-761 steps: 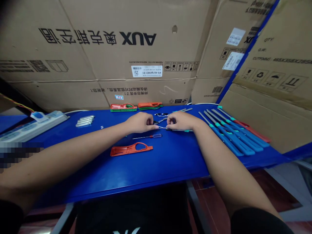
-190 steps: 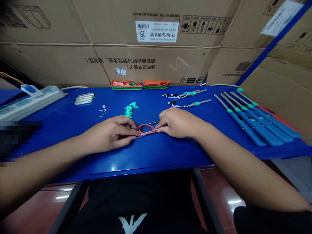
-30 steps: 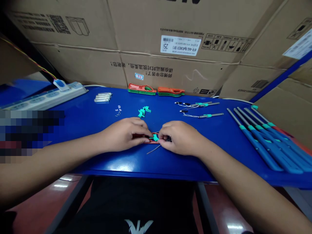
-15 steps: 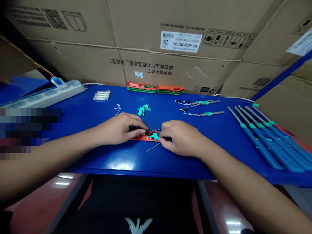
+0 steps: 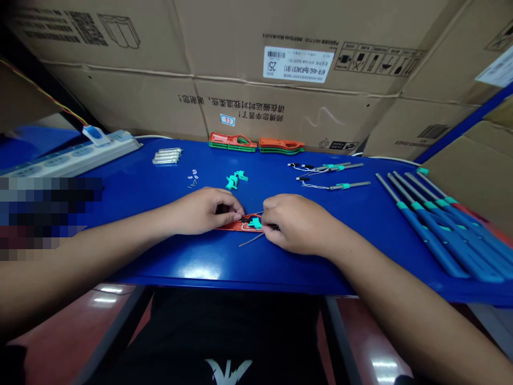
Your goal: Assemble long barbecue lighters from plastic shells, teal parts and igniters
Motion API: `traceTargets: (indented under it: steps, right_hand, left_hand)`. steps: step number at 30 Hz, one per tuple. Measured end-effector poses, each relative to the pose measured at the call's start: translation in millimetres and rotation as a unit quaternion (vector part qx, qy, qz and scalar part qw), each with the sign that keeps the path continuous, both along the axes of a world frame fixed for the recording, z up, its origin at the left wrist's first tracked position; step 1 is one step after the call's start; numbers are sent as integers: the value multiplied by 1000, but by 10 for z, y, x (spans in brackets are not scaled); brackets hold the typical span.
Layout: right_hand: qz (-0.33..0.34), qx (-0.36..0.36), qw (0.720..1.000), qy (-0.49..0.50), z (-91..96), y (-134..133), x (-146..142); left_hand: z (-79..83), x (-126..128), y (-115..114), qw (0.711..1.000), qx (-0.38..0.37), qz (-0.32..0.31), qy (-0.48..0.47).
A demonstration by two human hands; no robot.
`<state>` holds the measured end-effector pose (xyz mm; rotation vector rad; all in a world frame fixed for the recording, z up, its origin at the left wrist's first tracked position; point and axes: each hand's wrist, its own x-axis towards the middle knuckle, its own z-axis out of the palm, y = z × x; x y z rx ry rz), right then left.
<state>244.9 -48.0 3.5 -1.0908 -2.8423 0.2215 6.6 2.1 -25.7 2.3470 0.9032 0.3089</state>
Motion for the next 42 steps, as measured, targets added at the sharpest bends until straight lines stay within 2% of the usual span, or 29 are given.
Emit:
traceTargets:
  steps: [6,16,25,29,33,39,42]
  right_hand:
    - [19,5,1000,2,-38,23,-23]
    - [52,88,993,-60,-76,-36,-92]
    - [-13,134,991,-22,-133,-117,-1]
    - [21,152,988,-28,-170,-112,28]
    - [62,170,983,-31,-160,-112,31]
    - [78,199,976,-43,-160,-136,17]
    - [87,188,978,-36,-179,-121,9]
  left_hand:
    - [-1,6,-9,1000,20,-12,0]
    - [-21,5,-4,999,35,-21,-5]
    - [39,-27,-100,998,62,-12,-13]
    - [54,-41,-102,998,56,-35,-3]
    - [70,-32,-115,999,39,-26,12]
    - [75,-25,-138,999,24,-19,14]
    - [67,-18,-133,1000,18,-15,12]
